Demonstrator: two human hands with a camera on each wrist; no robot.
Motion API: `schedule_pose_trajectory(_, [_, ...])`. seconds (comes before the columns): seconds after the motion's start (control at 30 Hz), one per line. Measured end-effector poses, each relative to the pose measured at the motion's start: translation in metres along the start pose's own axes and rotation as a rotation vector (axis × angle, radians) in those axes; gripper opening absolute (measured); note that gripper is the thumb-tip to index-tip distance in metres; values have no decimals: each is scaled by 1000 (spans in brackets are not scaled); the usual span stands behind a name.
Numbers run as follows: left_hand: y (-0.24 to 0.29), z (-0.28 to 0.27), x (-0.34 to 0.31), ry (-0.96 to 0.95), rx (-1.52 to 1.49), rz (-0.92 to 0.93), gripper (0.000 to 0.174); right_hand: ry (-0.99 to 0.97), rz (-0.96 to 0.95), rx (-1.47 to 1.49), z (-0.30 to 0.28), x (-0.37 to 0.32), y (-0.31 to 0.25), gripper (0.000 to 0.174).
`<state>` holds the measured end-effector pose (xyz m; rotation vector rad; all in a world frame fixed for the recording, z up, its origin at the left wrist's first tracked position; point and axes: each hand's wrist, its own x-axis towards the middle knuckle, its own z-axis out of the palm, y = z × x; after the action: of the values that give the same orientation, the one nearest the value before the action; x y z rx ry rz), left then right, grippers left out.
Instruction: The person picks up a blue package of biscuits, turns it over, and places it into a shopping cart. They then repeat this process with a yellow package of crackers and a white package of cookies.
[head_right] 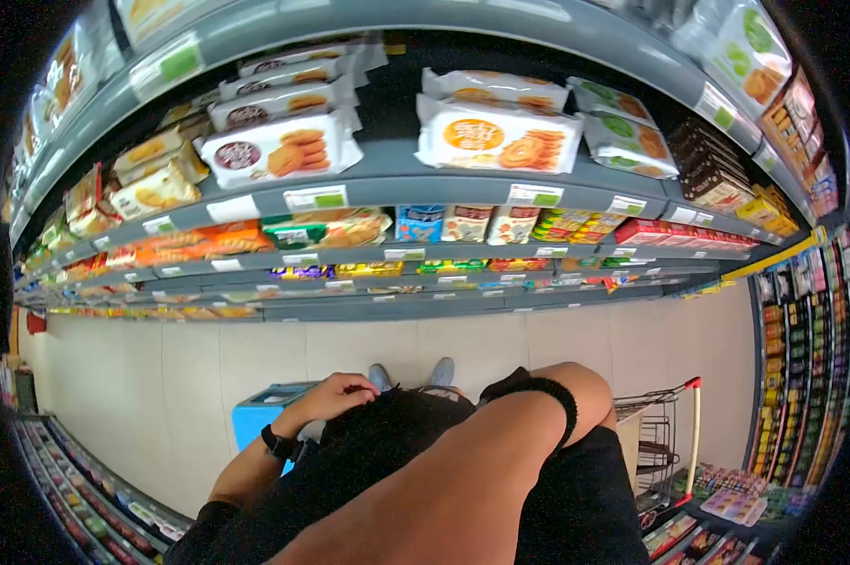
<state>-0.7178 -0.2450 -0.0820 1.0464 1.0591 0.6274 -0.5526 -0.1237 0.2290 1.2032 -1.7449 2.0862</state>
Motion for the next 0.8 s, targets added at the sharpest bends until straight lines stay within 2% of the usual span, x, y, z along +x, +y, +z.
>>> schedule_pose_trajectory(0.1, [-2,-7,-9,13,81,60,21,0,14,-9,-5,15,9,23])
schedule_pose_trajectory(0.27, [-4,-23,-29,34,25,46,21,61,26,-59,-9,45,28,24])
schedule_pose_trajectory(0.33, [1,-31,-32,55,32,67,20,179,39,-151,-6,59,29,25])
schedule_pose_trajectory(0.43, [-3,-40,-43,92,105,125,19,607,-5,-252,26,69,27,27])
schedule_pose_trajectory(0.47, [-4,-51,-48,126,173,193,18,778,-49,-253,44,71,27,26])
schedule_pose_trajectory(0.53, [24,-84,-65,251,308,303,17,652,-54,-311,39,66,10,25])
schedule_pose_trajectory(0.57, [52,-102,-80,347,374,346,17,577,-48,-346,35,64,2,24])
schedule_pose_trajectory(0.6, [82,-118,-95,496,435,497,16,534,-36,-381,32,61,-4,24])
schedule_pose_trajectory(0.67, [157,-134,-141,703,512,659,17,494,-4,-432,29,60,-7,25])
schedule_pose_trajectory(0.7, [189,-137,-161,740,492,817,20,477,5,-455,26,61,-6,25])
schedule_pose_trajectory(0.8, [244,-145,-208,725,703,1311,32,433,23,-499,19,61,-4,28])
